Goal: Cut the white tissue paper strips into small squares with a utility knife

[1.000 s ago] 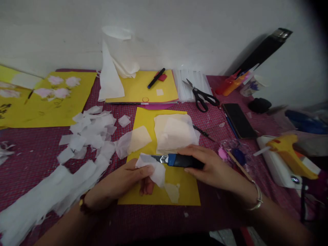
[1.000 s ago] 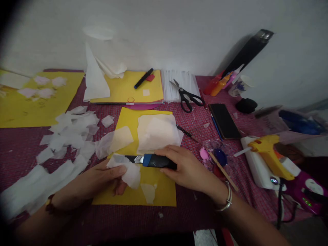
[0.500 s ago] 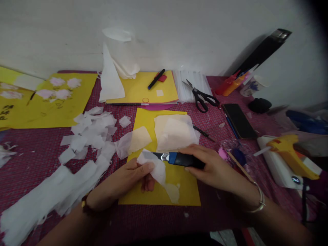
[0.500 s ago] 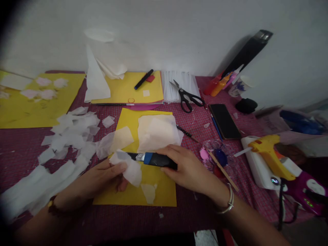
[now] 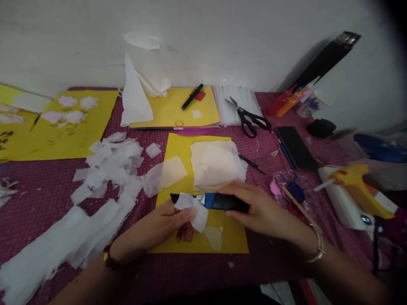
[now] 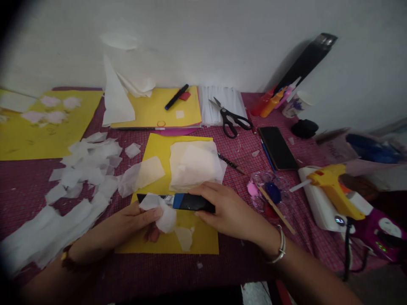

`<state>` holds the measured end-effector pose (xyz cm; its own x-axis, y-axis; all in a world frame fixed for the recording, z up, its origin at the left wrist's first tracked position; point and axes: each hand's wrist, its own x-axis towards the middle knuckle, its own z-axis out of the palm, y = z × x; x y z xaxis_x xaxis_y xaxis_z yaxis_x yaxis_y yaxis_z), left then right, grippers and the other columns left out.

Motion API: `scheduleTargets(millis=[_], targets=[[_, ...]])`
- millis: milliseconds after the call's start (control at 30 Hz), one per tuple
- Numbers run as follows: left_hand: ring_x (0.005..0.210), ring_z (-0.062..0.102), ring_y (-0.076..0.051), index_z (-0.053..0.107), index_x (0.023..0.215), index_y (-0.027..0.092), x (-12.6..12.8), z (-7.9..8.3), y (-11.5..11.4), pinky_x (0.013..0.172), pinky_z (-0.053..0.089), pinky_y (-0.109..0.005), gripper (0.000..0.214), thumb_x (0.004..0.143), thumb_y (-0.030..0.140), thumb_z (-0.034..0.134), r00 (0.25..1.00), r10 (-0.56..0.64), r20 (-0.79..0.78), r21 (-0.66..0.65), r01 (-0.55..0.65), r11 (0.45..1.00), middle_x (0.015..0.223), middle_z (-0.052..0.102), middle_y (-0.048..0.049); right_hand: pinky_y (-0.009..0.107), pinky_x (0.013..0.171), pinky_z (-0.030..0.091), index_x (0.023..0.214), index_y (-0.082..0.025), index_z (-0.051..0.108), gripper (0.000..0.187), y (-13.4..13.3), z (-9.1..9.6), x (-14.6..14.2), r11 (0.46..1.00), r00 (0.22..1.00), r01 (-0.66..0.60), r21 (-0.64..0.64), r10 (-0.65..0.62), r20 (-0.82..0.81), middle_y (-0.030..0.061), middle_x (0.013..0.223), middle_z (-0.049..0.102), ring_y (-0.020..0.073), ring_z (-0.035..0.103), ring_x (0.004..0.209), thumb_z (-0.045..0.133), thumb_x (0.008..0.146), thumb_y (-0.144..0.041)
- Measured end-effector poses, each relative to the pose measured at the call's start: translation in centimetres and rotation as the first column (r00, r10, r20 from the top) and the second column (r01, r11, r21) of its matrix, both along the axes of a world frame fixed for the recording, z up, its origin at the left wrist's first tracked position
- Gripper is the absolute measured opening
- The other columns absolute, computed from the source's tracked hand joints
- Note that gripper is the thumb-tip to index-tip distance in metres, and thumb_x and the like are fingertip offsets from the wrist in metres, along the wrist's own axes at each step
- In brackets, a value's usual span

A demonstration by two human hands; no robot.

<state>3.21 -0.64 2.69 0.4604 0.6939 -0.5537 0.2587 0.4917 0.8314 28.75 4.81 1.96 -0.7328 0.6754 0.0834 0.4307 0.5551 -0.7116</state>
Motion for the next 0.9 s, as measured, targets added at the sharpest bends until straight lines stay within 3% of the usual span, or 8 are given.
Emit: scheduleTargets(millis=[133,267,333,433,500,633,767,900], targets=[[0.061,0.055,-0.014,0.064,0.065,0.018,-0.9,-0.4,-0.2,0.062,0.044,-0.024,0.050,0.090,0.056,0.044,0.995,-0.104,-0.001,0.005,0.104,0.995,0.062,0.062,-0.0023,0.038,0.095,0.049,0.124,-0.025,0.058,0.043,0.8,0.0,0.8,0.997,0.999,-0.044,-0.061,0.045,0.012,0.0068,0.119,0.066,0.0215,0.062,0.110,0.066,0.082,-0.019],[0.062,0.057,-0.014,0.067,0.073,0.018,-1.8,-0.5,-0.4,0.062,0.044,-0.024,0.046,0.087,0.058,0.050,0.980,-0.173,0.099,-0.007,0.175,0.985,0.066,0.064,-0.0027,0.035,0.091,0.051,0.122,-0.022,0.059,0.043,2.3,0.4,2.1,0.986,0.994,-0.089,-0.140,0.096,0.048,0.0060,0.115,0.068,0.0206,0.064,0.104,0.067,0.080,-0.018],[0.064,0.058,-0.015,0.068,0.075,0.018,-1.9,-0.4,-0.5,0.064,0.046,-0.025,0.044,0.086,0.058,0.052,0.983,-0.146,0.110,-0.035,0.151,0.988,0.068,0.066,-0.0028,0.035,0.088,0.051,0.119,-0.021,0.061,0.040,3.0,0.6,2.7,0.989,0.997,-0.053,-0.137,0.061,0.054,0.0052,0.111,0.069,0.0205,0.065,0.101,0.067,0.080,-0.019],[0.066,0.058,-0.015,0.066,0.067,0.018,-1.8,-0.4,-0.5,0.067,0.047,-0.026,0.042,0.086,0.054,0.054,0.993,-0.105,0.058,-0.021,0.107,0.994,0.067,0.065,-0.0024,0.035,0.084,0.053,0.114,-0.021,0.063,0.035,3.7,0.6,3.5,0.991,0.995,0.092,-0.101,-0.087,0.051,0.0046,0.107,0.070,0.0213,0.066,0.096,0.067,0.079,-0.022],[0.070,0.060,-0.017,0.066,0.067,0.018,-1.6,-0.5,-0.5,0.071,0.049,-0.028,0.036,0.082,0.051,0.060,0.997,-0.038,0.060,-0.012,0.038,0.999,0.067,0.065,-0.0023,0.037,0.087,0.052,0.115,-0.021,0.062,0.036,4.1,0.5,4.0,0.968,0.968,0.248,-0.036,-0.246,0.048,0.0054,0.109,0.069,0.0224,0.066,0.098,0.065,0.080,-0.023],[0.075,0.063,-0.020,0.069,0.080,0.021,-1.8,-1.7,-0.8,0.071,0.052,-0.030,0.025,0.072,0.044,0.072,0.972,0.225,0.068,-0.075,-0.220,0.973,0.074,0.069,-0.0018,0.043,0.097,0.048,0.124,-0.017,0.057,0.045,5.2,0.0,5.0,0.831,0.837,0.525,0.183,-0.543,0.065,0.0098,0.119,0.066,0.0259,0.062,0.109,0.061,0.080,-0.022],[0.067,0.061,-0.016,0.070,0.076,0.022,-2.0,-2.8,-0.9,0.062,0.049,-0.025,0.019,0.070,0.038,0.075,0.904,0.423,0.062,0.016,-0.425,0.905,0.072,0.069,-0.0003,0.045,0.100,0.046,0.130,-0.012,0.053,0.052,6.1,-1.0,5.7,0.794,0.794,0.523,0.309,-0.586,0.164,0.0144,0.126,0.063,0.0287,0.059,0.115,0.059,0.078,-0.018],[0.056,0.061,-0.015,0.072,0.081,0.021,-1.0,-2.5,-0.4,0.055,0.049,-0.024,0.026,0.060,0.033,0.082,0.805,0.543,0.238,-0.025,-0.554,0.832,0.065,0.068,0.0000,0.046,0.097,0.048,0.126,-0.011,0.056,0.048,6.5,-2.2,5.7,0.783,0.774,0.485,0.389,-0.591,0.226,0.0151,0.120,0.065,0.0297,0.062,0.108,0.057,0.079,-0.018]])
